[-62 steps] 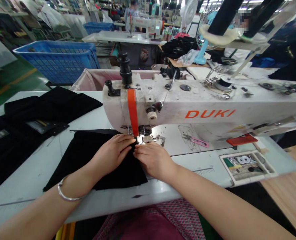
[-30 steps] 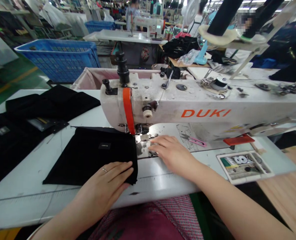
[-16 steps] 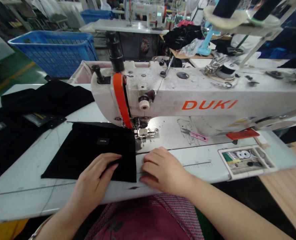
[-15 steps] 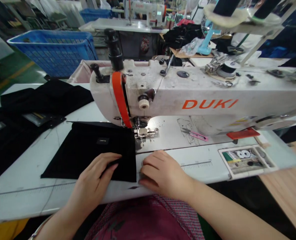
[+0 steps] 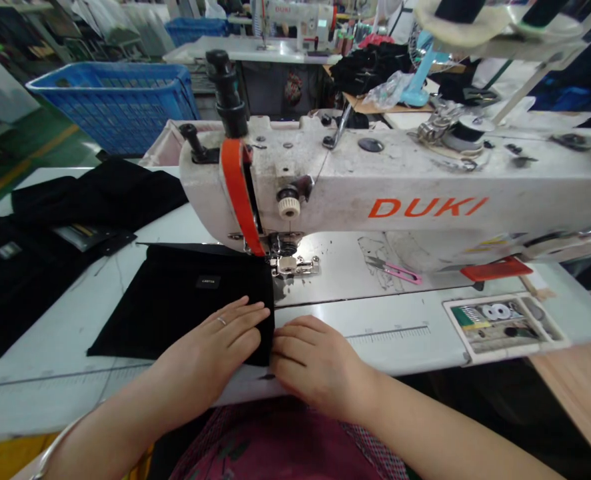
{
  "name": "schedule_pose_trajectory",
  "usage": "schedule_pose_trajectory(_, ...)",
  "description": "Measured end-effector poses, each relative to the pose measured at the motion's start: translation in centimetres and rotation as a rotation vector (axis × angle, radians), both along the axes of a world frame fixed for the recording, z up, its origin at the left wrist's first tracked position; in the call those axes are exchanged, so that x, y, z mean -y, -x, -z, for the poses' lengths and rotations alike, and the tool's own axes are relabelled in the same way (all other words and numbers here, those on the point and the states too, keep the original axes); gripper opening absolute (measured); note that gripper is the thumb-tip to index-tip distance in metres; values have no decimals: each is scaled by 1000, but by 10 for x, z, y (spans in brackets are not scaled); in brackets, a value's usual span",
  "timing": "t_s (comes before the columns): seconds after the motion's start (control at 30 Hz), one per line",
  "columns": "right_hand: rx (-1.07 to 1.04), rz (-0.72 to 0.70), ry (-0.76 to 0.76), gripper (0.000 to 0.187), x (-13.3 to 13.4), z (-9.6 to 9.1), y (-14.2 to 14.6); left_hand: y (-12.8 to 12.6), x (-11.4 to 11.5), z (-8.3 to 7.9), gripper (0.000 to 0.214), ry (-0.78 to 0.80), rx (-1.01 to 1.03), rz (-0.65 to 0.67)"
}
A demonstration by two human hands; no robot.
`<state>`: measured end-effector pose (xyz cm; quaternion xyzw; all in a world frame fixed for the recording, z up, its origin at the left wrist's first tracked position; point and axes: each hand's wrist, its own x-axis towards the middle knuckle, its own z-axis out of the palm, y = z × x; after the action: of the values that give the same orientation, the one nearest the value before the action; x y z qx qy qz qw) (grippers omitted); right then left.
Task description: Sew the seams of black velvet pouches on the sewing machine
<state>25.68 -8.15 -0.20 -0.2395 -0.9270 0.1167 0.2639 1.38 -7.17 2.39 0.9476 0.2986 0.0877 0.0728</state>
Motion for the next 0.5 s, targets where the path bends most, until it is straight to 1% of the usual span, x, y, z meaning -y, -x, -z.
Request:
schedule_pose_trajectory(0.07,1,1,16,15,0,0,0,-6,-1,0,39,-2,-31,-45)
schedule_pose_trajectory(0.13,-3,3,24,17,1,0,1,-13,-2,1,48,-37,-43,-80)
schedule_pose_trajectory(0.23,-8,8,37,16,1,-1,1,-19,-2,2,62,-94,-89,-77)
schedule_pose_trajectory(0.37,2,-5,45,18,-2,-4,1,-18,-4,6,61,-85,-68,-64)
schedule_pose_trajectory(0.5,29,7,11,19,-9,-6,2,-15,-13,8,59,-59,-16,-57)
